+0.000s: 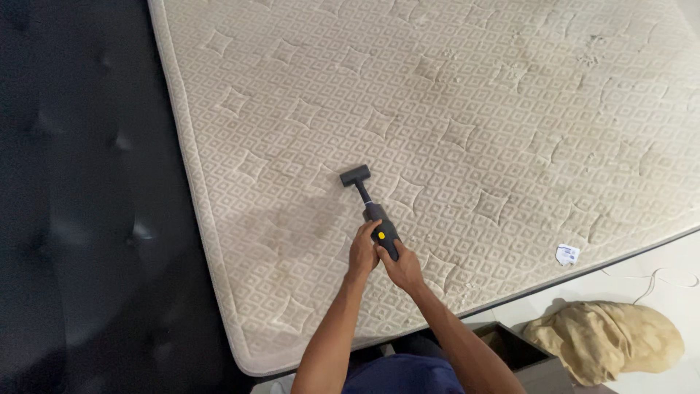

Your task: The person vacuums the surface of a mattress and the padded headboard using a handheld vacuum device.

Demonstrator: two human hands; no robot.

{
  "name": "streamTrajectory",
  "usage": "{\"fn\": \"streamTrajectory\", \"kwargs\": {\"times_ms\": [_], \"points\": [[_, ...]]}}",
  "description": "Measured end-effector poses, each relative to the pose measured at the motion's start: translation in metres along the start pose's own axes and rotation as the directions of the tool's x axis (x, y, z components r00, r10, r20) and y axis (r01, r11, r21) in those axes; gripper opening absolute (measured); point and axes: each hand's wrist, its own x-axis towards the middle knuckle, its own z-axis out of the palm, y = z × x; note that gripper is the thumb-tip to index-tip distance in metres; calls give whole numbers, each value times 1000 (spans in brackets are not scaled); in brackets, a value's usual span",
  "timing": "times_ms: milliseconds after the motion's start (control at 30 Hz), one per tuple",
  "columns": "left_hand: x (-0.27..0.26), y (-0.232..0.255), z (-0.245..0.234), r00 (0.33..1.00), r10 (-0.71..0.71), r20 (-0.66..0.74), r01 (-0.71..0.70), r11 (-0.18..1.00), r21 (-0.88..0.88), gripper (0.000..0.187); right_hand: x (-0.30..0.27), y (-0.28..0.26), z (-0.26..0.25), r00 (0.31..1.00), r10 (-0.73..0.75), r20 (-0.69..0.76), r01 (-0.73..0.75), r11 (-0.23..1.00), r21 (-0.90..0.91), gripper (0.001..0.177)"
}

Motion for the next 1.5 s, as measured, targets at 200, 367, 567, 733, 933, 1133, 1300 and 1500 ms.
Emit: {"fn": "streamTrajectory", "kwargs": {"times_ms": [200,367,567,733,933,1133,1300,1500], "points": [[-36,5,8,1000,8,26,-7,1000,-24,55,-39,8,-11,995,91,46,-93,994,63,52],[-69,11,15,999,9,38,-7,1000,-30,53,-72,16,-16,998,58,-20,-58,998,20,52],[-107,18,17,998,33,55,-31,999,-37,53,-108,26,-23,993,119,2,-119,992,35,55],[-133,30,18,996,2,86,2,999,-46,53,-134,37,-28,985,173,4,-173,984,42,60],[-146,42,21,995,-49,83,54,997,-60,54,-143,38,-40,986,165,27,-165,986,-18,58],[-128,27,26,998,-5,57,7,1000,-30,53,-124,37,-30,987,161,16,-161,987,23,55],[-97,11,20,999,25,29,-24,999,-21,54,-95,41,-6,998,63,-17,-62,998,16,50],[-46,1,13,998,55,-39,-56,998,-20,50,-40,26,3,999,27,18,-27,999,-20,50]]}}
